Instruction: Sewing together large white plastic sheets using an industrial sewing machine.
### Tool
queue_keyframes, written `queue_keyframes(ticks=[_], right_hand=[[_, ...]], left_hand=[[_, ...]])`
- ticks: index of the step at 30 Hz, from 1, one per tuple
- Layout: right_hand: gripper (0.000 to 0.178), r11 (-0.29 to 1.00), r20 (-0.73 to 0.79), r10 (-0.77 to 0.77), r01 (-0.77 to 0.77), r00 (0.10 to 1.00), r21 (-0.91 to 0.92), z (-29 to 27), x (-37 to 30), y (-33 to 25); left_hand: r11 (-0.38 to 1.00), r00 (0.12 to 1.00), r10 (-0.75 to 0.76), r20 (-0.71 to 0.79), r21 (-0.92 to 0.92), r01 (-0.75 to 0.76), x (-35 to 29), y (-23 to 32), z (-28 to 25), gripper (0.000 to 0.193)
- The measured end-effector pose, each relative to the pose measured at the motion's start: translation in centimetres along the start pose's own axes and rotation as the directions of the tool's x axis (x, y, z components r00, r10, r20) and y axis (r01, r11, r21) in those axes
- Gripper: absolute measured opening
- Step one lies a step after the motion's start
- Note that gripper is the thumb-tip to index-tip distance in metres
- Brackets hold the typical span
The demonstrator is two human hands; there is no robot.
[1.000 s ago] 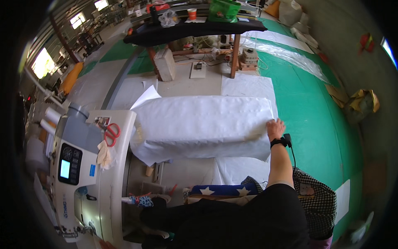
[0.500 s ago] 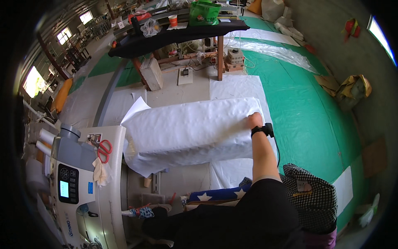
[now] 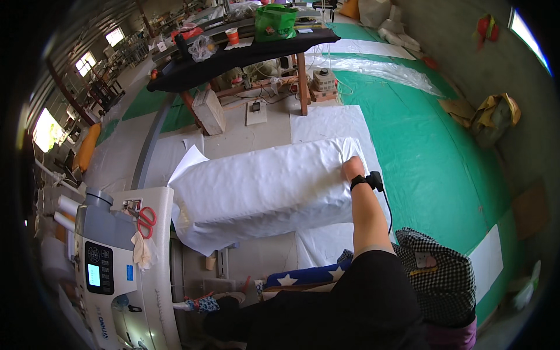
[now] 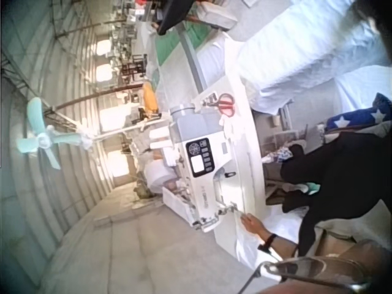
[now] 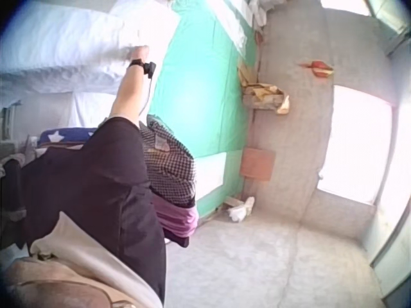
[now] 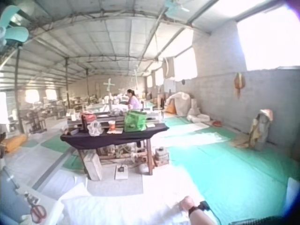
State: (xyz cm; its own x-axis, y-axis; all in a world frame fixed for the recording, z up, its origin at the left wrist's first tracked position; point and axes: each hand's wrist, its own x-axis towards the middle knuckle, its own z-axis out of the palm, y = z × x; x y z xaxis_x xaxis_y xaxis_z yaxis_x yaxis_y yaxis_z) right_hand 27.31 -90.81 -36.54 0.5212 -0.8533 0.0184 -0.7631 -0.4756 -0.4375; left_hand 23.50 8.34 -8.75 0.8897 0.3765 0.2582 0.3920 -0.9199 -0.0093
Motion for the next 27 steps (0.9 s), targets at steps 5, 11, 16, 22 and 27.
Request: queue_keyframes(ticks=[5, 11, 16, 22, 27], right_hand=[[0.028, 0.971, -0.105, 0.165, -0.181, 0.981, -0.159, -4.5, -2.5, -3.2], [0.026, 0.955, -0.159, 0.297, -0.291, 0.942, 0.057, -7.5, -4.4, -9.1], [0.024, 0.908, -0.089, 0.401, -0.384, 0.912, 0.167, -7.6, -3.4, -8.2], [0.027, 0.989, 0.226, -0.148, 0.146, 0.963, 0.027, -9.7, -4.8, -14.5], [0.018, 0.597, 0.283, -0.685, 0.295, 0.671, 0.745, -8.6, -11.8, -21.0]], left_hand=[[0.998, 0.998, 0.045, -0.031, -0.046, -0.047, -0.1, -0.3, 0.1, 0.048], [0.999, 0.999, 0.04, -0.027, -0.027, -0.041, -0.1, -0.5, 0.3, 0.047], [0.997, 0.996, 0.073, -0.056, 0.003, -0.073, 0.0, -1.3, 1.0, 0.046], [0.996, 0.994, 0.091, -0.059, 0.001, -0.091, 0.4, -2.0, 1.5, 0.047], [0.983, 0.99, 0.141, 0.004, 0.114, -0.141, 1.3, 0.4, -0.6, 0.046]])
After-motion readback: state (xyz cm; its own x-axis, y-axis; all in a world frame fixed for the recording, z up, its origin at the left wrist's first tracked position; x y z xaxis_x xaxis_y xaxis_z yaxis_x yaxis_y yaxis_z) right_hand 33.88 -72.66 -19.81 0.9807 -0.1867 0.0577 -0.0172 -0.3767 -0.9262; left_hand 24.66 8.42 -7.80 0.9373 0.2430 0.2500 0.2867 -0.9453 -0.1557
